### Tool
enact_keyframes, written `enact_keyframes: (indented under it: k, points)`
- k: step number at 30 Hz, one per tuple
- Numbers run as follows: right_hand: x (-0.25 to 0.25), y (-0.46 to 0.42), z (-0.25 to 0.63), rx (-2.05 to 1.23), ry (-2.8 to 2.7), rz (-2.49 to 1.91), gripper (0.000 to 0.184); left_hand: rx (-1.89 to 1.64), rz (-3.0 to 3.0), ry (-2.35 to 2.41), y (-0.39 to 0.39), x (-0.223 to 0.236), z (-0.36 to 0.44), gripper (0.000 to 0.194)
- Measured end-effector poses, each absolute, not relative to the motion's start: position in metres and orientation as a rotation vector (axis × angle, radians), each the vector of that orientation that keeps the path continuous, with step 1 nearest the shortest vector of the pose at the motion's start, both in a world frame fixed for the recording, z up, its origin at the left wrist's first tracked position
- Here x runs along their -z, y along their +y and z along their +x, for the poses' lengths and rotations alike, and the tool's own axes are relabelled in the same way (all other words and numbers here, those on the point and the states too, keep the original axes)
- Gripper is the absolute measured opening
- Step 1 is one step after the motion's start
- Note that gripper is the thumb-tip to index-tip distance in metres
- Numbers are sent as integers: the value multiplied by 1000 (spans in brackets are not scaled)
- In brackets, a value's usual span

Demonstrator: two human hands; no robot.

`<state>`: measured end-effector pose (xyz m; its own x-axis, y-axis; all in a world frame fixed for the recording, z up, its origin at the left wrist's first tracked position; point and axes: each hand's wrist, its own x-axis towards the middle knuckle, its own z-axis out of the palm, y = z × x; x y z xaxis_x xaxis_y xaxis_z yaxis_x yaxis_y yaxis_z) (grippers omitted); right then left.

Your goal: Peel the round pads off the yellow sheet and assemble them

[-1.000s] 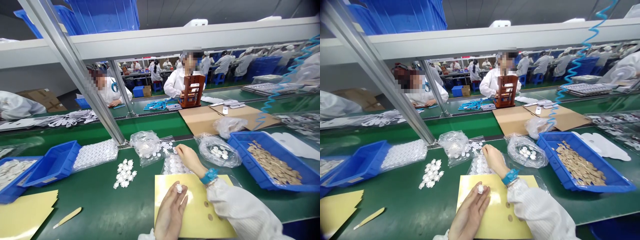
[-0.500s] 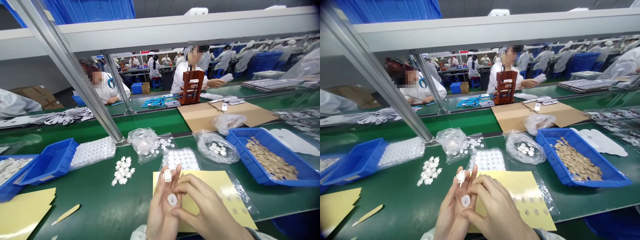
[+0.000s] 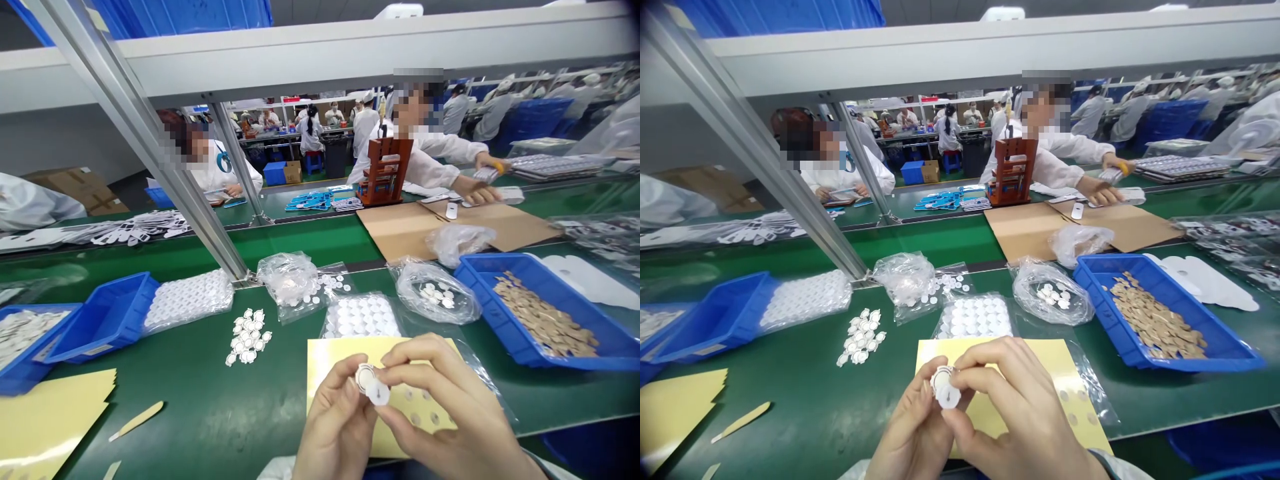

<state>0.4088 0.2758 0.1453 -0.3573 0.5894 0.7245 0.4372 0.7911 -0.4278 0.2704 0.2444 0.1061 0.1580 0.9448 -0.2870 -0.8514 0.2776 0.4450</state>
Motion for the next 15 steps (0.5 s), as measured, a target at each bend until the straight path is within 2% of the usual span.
enact_keyframes:
  k: [15]
  points:
    - [-144,276,410,-206,-1988,-774,13,-1239,294,592,241,-104,273,22]
